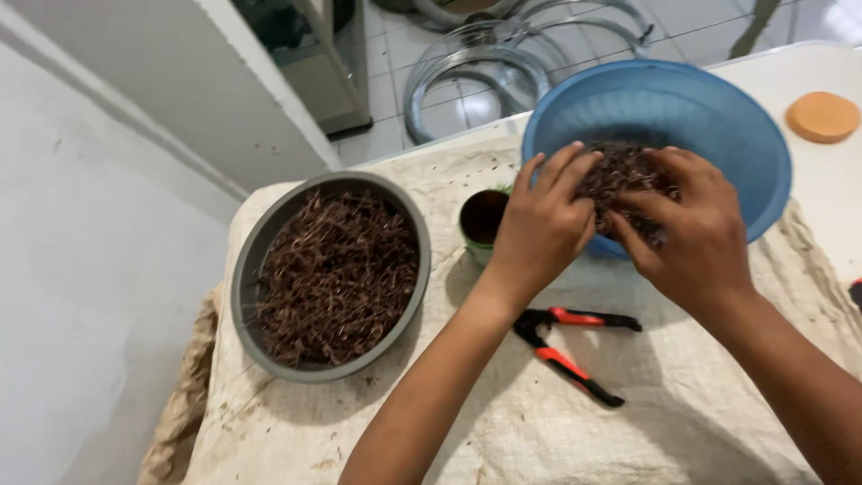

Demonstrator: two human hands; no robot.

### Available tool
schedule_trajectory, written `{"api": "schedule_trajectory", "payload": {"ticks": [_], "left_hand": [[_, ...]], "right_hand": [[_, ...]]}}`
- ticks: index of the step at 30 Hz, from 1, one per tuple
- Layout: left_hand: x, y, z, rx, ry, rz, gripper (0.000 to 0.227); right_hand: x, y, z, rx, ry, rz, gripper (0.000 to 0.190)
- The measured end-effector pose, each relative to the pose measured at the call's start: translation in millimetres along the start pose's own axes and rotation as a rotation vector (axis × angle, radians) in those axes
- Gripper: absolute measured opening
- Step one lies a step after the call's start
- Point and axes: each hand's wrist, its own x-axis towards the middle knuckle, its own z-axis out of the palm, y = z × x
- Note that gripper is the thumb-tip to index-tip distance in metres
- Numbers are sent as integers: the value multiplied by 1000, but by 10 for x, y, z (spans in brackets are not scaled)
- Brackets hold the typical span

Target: Sorting and trimming small dried stems from a bowl into other containers using pliers

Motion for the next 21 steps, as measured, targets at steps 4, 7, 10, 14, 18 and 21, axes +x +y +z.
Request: {"api": "schedule_trajectory", "payload": {"ticks": [4, 7, 10, 14, 18, 21], "left_hand": [[139, 31, 336, 49, -4, 133, 24], [229, 87, 565, 24, -15, 185, 24], [306, 159, 746, 16, -6, 169, 21], [430, 236, 916, 86, -108, -20, 32], [413, 252, 982, 75, -143, -88, 22], [340, 244, 1015, 53, -242, -131, 16]], "right_hand": [[-142, 325, 73, -121, -34, 55, 18], [-260, 661, 120, -72, -161, 251, 15], [-181, 805, -15, 6, -304, 481, 13], [-314, 1153, -68, -261, -153, 528, 29], [-447, 1330, -84, -153, -225, 656, 24], [-600, 1384, -25, -186, -256, 594, 21]]}}
